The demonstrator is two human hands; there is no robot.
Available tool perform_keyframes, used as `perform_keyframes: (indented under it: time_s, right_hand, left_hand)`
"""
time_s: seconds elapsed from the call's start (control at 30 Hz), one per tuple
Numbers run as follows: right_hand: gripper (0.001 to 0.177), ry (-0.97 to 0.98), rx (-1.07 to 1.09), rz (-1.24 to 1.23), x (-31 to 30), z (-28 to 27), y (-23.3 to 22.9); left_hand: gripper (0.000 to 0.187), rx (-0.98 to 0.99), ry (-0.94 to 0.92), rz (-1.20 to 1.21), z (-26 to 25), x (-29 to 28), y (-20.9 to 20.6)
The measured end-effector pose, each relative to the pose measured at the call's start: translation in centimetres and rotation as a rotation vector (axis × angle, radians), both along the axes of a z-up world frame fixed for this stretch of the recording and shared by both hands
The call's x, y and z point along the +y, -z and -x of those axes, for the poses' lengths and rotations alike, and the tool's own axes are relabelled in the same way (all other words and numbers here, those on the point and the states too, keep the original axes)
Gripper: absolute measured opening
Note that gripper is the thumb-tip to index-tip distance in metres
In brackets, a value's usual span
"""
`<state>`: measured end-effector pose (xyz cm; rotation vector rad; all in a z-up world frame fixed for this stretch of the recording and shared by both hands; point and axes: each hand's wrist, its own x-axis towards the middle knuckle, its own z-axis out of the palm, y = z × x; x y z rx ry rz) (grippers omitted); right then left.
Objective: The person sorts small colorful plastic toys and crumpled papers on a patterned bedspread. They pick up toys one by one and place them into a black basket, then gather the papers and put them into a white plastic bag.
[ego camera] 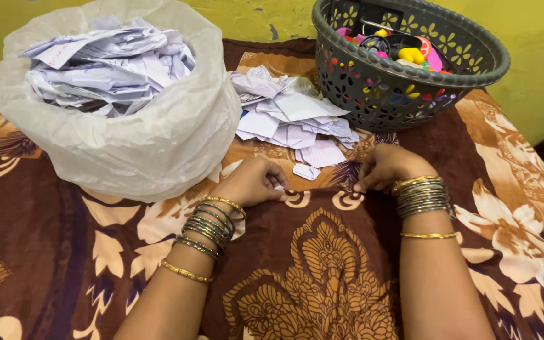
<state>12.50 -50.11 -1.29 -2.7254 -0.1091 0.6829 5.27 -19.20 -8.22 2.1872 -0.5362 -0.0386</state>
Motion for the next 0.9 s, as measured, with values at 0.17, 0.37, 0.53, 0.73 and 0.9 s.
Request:
perform_keyframes:
  time_s: [0.17, 0.37, 0.53, 0.73, 0.9]
  right_hand:
    - [0.018, -0.073, -0.025, -0.09, 0.9, -0.3, 0.9]
    - [0.017, 0.084, -0.478, -0.299, -0.3, -2.1, 2.0]
    - [0.031, 0.101, -0.701, -0.147, 0.3, -3.2, 5.8]
    - [0.026, 0.057, -0.834, -0.22, 0.6, -5.5, 9.2]
    - [0.015, 0.012, -0.928, -0.223, 0.7, -5.6, 9.1]
  left_hand:
    - [0.014, 0.068, -0.092, 0.309, -0.5, -0.3, 0.8]
    - [0.022, 0.108, -0.319, 0.394, -0.1, -1.2, 0.0]
    - [0.032, -0.284, -0.33, 0.233, -0.2, -1.8, 1.1]
    - [0.034, -0.28, -0.382, 0.129, -0.2, -2.5, 1.9]
    - [0.026, 0.038, -0.401, 0.352, -0.4, -2.3, 1.7]
